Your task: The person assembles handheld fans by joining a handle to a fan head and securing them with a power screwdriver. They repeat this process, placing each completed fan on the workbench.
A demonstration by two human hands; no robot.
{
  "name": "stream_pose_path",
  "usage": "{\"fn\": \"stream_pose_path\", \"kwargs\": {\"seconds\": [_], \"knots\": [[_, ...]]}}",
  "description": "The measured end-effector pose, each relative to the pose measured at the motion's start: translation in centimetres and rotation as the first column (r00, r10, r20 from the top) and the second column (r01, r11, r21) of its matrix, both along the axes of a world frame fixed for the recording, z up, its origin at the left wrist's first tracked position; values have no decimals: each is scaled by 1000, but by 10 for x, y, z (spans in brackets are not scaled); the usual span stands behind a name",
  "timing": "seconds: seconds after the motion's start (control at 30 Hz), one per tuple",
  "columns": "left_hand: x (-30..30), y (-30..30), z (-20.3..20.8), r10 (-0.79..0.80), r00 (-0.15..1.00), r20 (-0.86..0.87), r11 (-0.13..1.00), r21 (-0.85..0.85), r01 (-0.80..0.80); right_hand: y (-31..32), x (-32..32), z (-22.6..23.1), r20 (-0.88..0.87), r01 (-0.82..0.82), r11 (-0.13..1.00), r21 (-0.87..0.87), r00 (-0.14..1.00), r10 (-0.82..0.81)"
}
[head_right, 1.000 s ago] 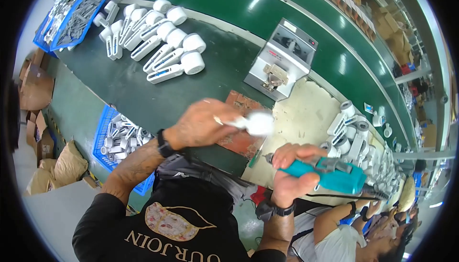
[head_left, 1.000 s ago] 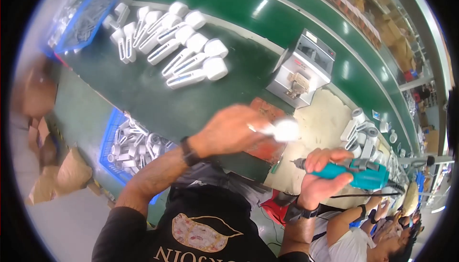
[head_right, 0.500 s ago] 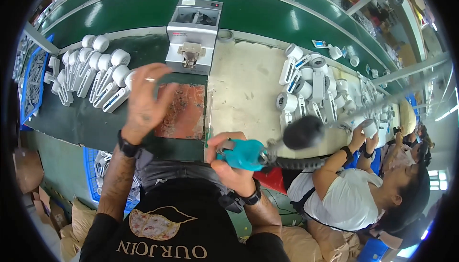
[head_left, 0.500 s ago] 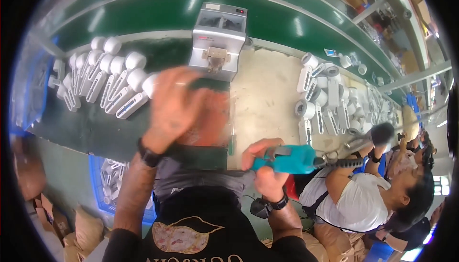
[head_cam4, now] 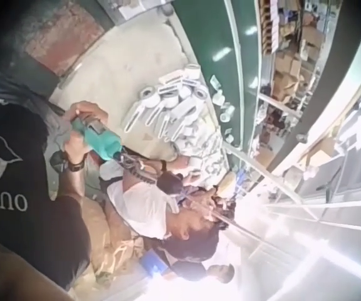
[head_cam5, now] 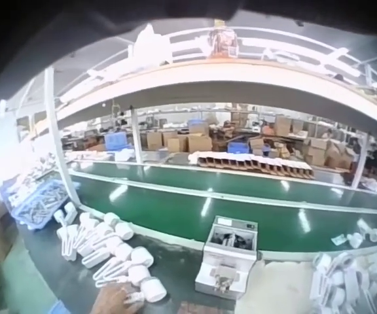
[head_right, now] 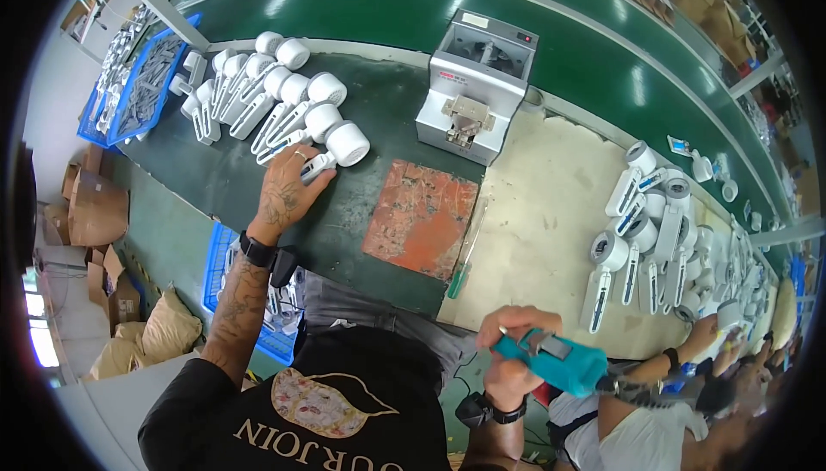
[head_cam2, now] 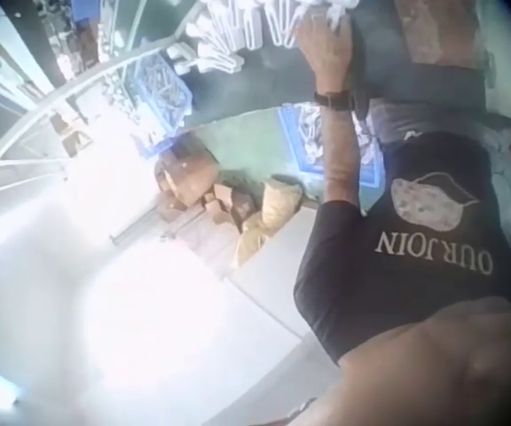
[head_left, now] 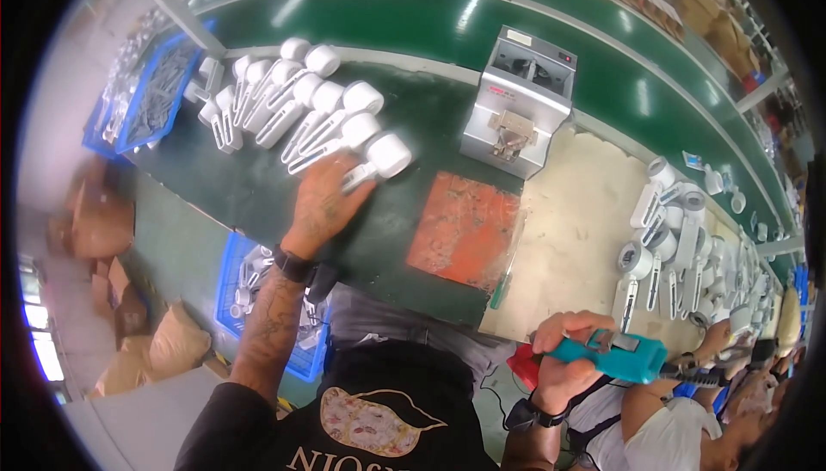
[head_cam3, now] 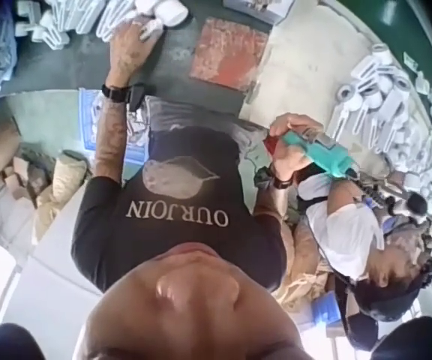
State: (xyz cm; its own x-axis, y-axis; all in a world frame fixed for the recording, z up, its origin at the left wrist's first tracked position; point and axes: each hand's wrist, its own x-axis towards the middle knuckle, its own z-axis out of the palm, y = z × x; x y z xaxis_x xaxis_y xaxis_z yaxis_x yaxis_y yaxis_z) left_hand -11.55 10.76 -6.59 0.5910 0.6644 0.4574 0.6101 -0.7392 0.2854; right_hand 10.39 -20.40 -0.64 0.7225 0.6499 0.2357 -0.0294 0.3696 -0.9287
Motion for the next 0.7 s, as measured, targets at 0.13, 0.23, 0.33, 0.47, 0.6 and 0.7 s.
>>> {"fn": "stream_pose_path", "kwargs": {"seconds": [0.13, 0.23, 0.33, 0.47, 0.6, 0.7], "knots": [[2, -2, 0, 74, 994, 83, 983, -176, -59, 18, 2, -3, -54, -59, 998, -16, 997, 58], [-2, 1, -5, 85, 992, 93, 979, -194, -65, 24, 0, -3, -58, -73, 996, -42, 996, 70], [-7, 3, -5, 70, 993, 99, 981, -186, -51, 30, -3, -1, -51, -35, 999, -32, 998, 34], [-7, 4, -11, 74, 991, 114, 986, -159, -55, 39, -2, -3, -23, -40, 999, -21, 999, 40], [-7, 3, -13, 98, 990, 102, 984, -159, -81, 43, -3, -4, 42, -35, 998, -42, 998, 37], [-7, 3, -9, 79, 987, 142, 985, -161, -56, 47, -4, -5, 56, -45, 998, -33, 997, 47]]}}
